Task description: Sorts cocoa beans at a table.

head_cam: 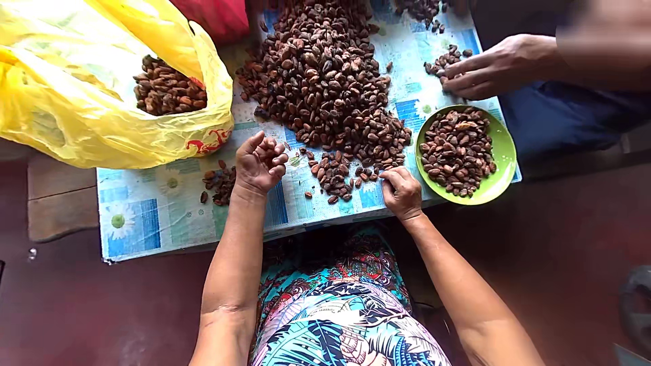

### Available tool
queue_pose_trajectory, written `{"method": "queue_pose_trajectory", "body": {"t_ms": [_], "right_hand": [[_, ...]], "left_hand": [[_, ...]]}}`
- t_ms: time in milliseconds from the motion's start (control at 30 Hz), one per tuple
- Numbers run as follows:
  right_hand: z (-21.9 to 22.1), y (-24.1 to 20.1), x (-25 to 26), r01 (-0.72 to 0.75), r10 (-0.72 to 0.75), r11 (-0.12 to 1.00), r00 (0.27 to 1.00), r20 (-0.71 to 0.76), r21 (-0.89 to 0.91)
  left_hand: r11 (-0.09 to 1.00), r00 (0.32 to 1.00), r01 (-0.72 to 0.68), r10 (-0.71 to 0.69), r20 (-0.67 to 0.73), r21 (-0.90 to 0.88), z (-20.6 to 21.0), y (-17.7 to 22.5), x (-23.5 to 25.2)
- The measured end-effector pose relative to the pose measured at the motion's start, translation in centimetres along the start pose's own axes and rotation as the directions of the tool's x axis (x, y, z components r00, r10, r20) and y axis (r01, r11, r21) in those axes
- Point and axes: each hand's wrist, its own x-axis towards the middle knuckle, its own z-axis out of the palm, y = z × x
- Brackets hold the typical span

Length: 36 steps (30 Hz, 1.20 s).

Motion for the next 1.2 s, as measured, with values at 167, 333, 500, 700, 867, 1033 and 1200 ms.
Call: {"method": "queue_pose_trajectory", "body": {"t_ms": [167, 333, 500, 700, 867, 1033, 1200], "right_hand": [[-0.1, -0.1, 0.1, -0.007, 0.007, 1.000, 1.000, 0.009, 0.008], [-0.1, -0.1, 0.0, -0.012, 0.012, 1.000, 1.000, 0.007, 0.001], [0.1, 0.0, 0.0, 0.002, -0.002, 1.000, 1.000, -0.027, -0.020], [0.1, 0.0, 0.0, 0.001, -0.001, 1.000, 1.000, -0.017, -0.004], [0.2, 0.0, 0.1, 0.002, -0.002, 1.000, 0.999, -0.032, 0.008], [0.1, 0.0, 0.1, 0.008, -0.007, 1.000, 1.000, -0.026, 0.009], [0.1, 0.0, 0.2, 0.002, -0.002, 1.000, 1.000, -0.010, 0.003]], "left_hand": [[0.982, 0.999, -0.020, 0.029, -0.043, 0.189, 0.8, -0.2, -0.1], [0.058, 0.964, -0.185, 0.206, 0.169, 0.981, 0.9, -1.7, 1.2], [-0.439, 0.971, -0.140, 0.114, 0.210, 0.888, 1.5, -2.4, 2.2], [-0.438, 0.928, -0.204, 0.200, 0.316, 0.876, 0.8, -2.9, 2.4], [-0.125, 0.944, -0.200, 0.240, 0.225, 0.972, 1.0, -2.6, 2.0], [0.921, 0.974, -0.210, 0.170, 0.149, 0.327, 0.6, -1.9, 0.1], [0.997, 0.991, -0.062, 0.065, 0.116, -0.034, -0.8, -1.0, -0.7]]}}
